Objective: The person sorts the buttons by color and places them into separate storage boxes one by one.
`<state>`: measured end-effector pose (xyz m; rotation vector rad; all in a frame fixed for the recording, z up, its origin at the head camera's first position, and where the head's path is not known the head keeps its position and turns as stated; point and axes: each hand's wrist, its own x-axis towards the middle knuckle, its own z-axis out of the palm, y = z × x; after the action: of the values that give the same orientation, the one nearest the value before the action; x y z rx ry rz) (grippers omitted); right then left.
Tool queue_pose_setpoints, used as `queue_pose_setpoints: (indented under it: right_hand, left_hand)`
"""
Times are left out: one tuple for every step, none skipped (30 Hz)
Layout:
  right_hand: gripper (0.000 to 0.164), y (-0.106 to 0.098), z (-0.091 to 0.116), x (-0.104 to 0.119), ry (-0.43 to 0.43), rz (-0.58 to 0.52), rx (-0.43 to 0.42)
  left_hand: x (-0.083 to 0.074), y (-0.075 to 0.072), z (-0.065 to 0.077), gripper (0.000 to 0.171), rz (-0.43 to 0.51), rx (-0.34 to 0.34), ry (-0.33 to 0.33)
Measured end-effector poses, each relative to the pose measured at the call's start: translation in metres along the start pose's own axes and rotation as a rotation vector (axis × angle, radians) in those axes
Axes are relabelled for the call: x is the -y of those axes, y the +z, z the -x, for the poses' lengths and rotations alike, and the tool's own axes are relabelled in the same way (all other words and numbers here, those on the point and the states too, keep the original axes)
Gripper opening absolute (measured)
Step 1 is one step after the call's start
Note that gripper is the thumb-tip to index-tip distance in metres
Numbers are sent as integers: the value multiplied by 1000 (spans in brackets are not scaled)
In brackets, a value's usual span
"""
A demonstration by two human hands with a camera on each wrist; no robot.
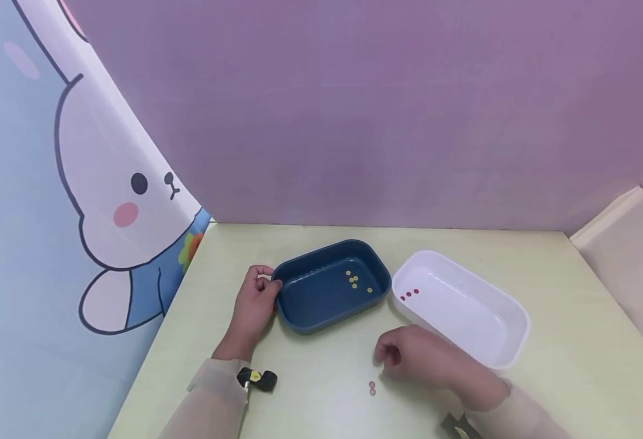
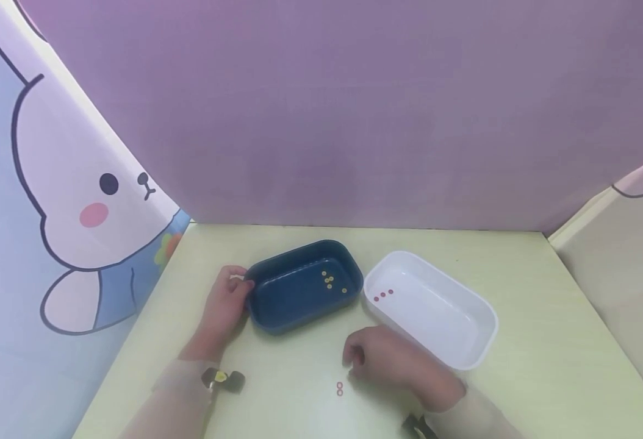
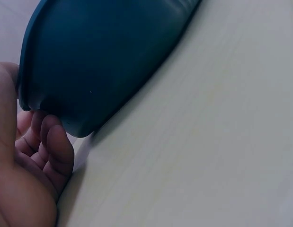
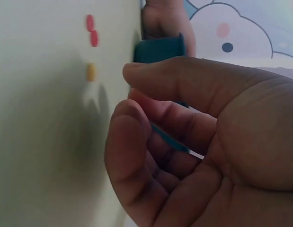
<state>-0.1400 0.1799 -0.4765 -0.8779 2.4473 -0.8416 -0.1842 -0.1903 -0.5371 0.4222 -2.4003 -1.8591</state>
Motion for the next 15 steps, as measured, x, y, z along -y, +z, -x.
queue_pose_setpoints:
  right_hand:
    - [22,2,1,-2,3,-5,4]
    - [22,4,2,-4,2,-8,5]
    - [22,6,3,-5,-2,-10,5]
    - [22,8,4,-6,0,-10,4]
    - [22,10,5,-7,2,-9,1]
    - [22,11,5,-8,6,-10,-2]
    - [21,12,6,-8,10,-1,-8]
    - [21,14,6,-9,15,8,-15]
    - [21,15,6,-9,21,13,-20]
    - [21,16,6,-10,30,12,-24]
    - [21,16,6,-10,34,13,-28]
    - [21,17,7,-11,36,13,-33]
    - [21,18,7,-11,40,15,-37]
    - [21,19,7,-11,40,10,-40]
    - [22,19,8,-11,36,8,-45]
  left_hand:
    - [0,0,0,27,0,0,0]
    - [0,0,0,27,0,0,-2]
    - [-1,0,0,27,0,0,-2]
    - [-1,0,0,27,-1,0,-1]
    - [-1,0,0,27,-1,1,0]
    - [-1,0,1,27,-2,2,0]
    - [-1,0,1,27,-7,3,0]
    - [-1,0,1,28,-10,3,-1]
    - [-1,0,0,28,-16,2,-2]
    - [-1,0,0,28,-22,2,-4]
    - [-1,0,0,28,-27,1,-6]
    - [0,0,0,28,-32,1,-7]
    - [0,0,0,29,-35,0,-9]
    - [0,0,-1,29,-35,1,-9]
    - [1,0,-1,29,-34,2,-9]
